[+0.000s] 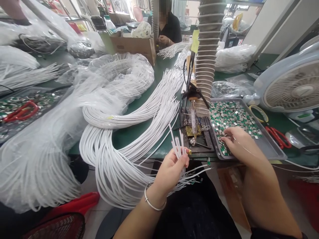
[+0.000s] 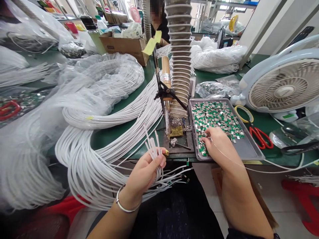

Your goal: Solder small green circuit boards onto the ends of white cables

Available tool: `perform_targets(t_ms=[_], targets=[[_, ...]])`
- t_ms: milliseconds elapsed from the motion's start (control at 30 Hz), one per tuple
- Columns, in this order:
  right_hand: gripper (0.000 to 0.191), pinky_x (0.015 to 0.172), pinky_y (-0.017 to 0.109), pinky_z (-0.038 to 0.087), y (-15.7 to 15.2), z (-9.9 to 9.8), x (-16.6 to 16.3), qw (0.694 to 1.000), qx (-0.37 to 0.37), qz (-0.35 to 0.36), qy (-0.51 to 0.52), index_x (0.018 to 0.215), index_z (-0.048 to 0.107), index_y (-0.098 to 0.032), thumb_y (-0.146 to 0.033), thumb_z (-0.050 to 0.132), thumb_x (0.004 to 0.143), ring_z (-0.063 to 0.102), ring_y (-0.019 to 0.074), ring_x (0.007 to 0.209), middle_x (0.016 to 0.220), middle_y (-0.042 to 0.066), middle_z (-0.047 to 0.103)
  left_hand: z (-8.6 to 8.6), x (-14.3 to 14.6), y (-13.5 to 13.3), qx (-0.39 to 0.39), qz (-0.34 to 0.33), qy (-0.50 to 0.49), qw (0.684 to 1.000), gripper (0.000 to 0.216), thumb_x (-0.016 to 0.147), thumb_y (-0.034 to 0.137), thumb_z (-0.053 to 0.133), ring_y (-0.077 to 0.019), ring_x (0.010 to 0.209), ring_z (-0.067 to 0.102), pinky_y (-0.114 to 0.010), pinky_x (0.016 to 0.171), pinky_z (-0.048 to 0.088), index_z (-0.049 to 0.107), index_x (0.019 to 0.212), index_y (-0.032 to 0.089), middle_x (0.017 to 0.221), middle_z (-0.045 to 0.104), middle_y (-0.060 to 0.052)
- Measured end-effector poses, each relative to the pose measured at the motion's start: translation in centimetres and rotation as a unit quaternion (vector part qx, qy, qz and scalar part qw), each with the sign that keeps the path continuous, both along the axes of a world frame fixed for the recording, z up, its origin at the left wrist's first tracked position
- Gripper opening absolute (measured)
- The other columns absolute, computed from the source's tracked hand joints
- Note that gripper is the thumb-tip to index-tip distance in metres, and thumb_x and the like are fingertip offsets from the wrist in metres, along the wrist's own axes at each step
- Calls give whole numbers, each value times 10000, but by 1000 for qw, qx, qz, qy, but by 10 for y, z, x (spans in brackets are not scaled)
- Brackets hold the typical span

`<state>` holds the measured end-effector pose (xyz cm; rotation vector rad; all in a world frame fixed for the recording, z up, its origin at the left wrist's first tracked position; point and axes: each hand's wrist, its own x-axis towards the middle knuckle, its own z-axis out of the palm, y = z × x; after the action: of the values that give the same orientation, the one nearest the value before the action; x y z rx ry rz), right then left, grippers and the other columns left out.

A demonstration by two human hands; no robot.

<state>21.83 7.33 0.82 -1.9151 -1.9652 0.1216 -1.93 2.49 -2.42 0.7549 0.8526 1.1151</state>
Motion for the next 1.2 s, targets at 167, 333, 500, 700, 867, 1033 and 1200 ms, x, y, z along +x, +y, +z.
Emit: perform_targets(t_ms=[167,333,500,700,867,1033,1200], targets=[[105,631,290,428,-9,2,-4,997,74,21,27,752,580,-206,-251,498,801,568,167,680,745,27,596,4,4,0,-23,18,-23,999,178,791,287,653,-68,550,426,-217,571,330,566,888,166,606,484,54],[131,669,274,449,-25,4,-20,981,170,68,64,820,596,-212,-220,474,868,590,153,735,794,26,624,4,7,0,-13,37,-26,999,140,794,255,650,-56,533,422,-204,563,326,560,850,164,577,487,63],[127,695,281,478,-41,3,-42,964,210,108,120,875,612,-207,-171,490,872,606,149,754,805,30,635,4,9,0,-16,39,-10,999,170,807,312,636,-63,538,437,-203,577,338,579,845,156,548,509,56],[93,634,278,509,-52,-1,-65,953,187,106,215,884,585,-210,-157,519,847,613,141,702,799,24,622,5,12,-3,-17,40,3,999,205,802,350,633,-77,559,456,-215,606,359,610,860,155,553,543,40],[82,546,242,506,-55,-8,-78,946,141,102,273,903,567,-214,-171,523,850,585,110,593,751,0,594,9,14,-3,-23,32,2,999,208,794,342,636,-70,515,408,-208,528,310,603,871,151,532,496,50],[93,561,225,511,-55,-10,-86,938,134,125,295,902,568,-208,-148,526,844,600,107,630,759,-4,588,15,16,-2,-15,17,-2,1000,148,811,293,614,-49,476,317,-200,475,244,583,843,152,541,400,72],[84,571,232,520,-55,-11,-89,931,128,113,321,897,560,-207,-152,525,844,594,111,641,777,2,578,18,15,-2,8,19,31,999,129,812,281,609,-50,497,320,-211,504,290,600,830,154,634,468,44]])
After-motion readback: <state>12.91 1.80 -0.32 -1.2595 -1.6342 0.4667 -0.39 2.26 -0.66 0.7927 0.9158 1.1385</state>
